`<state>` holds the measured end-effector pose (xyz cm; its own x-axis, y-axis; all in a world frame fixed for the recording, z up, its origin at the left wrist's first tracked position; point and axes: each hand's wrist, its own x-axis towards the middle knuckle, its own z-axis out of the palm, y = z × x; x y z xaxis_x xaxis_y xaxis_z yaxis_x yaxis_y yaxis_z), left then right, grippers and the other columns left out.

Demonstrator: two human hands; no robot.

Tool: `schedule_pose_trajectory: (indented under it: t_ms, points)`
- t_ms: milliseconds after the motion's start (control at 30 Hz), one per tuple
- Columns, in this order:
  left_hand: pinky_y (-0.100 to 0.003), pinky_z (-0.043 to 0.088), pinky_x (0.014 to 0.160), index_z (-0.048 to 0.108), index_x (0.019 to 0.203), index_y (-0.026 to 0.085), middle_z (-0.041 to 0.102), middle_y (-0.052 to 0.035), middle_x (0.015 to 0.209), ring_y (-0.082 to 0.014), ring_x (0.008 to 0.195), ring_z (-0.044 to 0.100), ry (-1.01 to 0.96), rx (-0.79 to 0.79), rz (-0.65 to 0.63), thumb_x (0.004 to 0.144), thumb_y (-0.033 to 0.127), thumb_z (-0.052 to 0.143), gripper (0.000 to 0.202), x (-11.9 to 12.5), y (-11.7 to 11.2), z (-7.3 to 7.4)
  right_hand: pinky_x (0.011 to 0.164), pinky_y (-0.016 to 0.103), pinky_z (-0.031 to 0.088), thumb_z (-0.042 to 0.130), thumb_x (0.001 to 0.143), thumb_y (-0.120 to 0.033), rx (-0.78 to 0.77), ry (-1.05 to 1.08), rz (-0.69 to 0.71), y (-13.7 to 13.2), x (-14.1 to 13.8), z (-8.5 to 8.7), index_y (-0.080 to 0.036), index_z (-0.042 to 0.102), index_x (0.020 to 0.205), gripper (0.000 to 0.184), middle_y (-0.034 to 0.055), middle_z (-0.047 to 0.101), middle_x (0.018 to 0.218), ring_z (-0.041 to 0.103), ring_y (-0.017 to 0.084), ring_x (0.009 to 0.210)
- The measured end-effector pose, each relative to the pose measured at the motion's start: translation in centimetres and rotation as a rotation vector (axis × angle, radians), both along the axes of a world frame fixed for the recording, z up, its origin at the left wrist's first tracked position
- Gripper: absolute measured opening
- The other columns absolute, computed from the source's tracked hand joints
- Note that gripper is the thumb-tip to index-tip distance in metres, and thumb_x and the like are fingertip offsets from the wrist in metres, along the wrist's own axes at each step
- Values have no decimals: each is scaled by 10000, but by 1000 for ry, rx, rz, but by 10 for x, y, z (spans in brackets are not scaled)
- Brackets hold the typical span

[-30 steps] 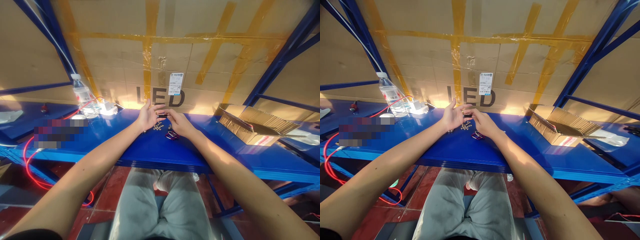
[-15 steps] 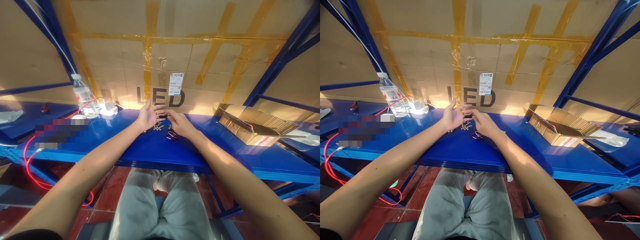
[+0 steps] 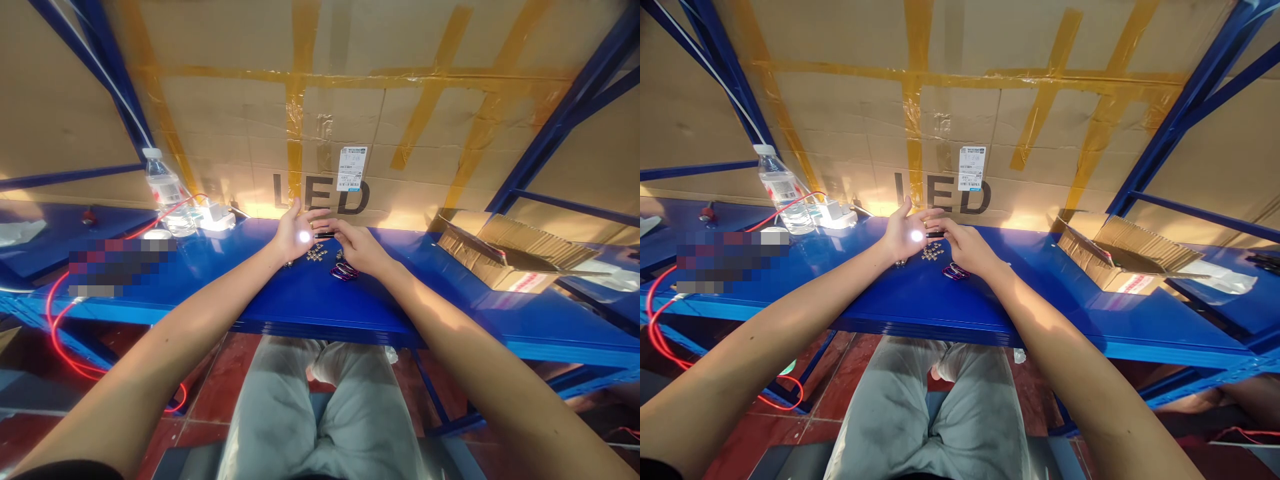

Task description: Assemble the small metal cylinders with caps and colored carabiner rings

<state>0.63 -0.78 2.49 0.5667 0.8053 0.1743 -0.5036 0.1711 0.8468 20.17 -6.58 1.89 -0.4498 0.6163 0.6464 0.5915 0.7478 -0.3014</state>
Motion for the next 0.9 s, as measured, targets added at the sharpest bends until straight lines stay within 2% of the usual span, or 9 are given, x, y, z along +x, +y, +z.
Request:
schedule_pose_trajectory:
  t_ms: [433, 700, 900]
  points:
    - [-454, 564, 912, 526, 1545, 110, 780, -153, 959, -330, 1036, 737, 8, 0, 9, 1018, 719, 258, 849, 1, -2, 2, 1011, 486, 569, 402, 987, -113, -1, -2, 5, -1, 1, 0, -246, 638, 1354, 456, 84, 748, 1322, 726, 278, 1163]
    - [-466, 562, 935, 525, 1547, 139, 778, -147, 969, -332, 1064, 731, 3, 8, -7, 1018, 713, 261, 825, 1, 0, 0, 985, 489, 576, 411, 997, -136, 10, 0, -17, 0, 1, -1, -252, 647, 1349, 438, 88, 762, 1284, 738, 287, 1125]
    - [-448, 577, 927, 574, 1493, 130, 778, -139, 969, -319, 1057, 733, 6, 33, -9, 1001, 753, 258, 854, 1, 4, -3, 1026, 464, 562, 411, 974, -101, 42, -18, 5, 0, 0, -1, -270, 668, 1360, 493, 54, 749, 1331, 720, 270, 1187]
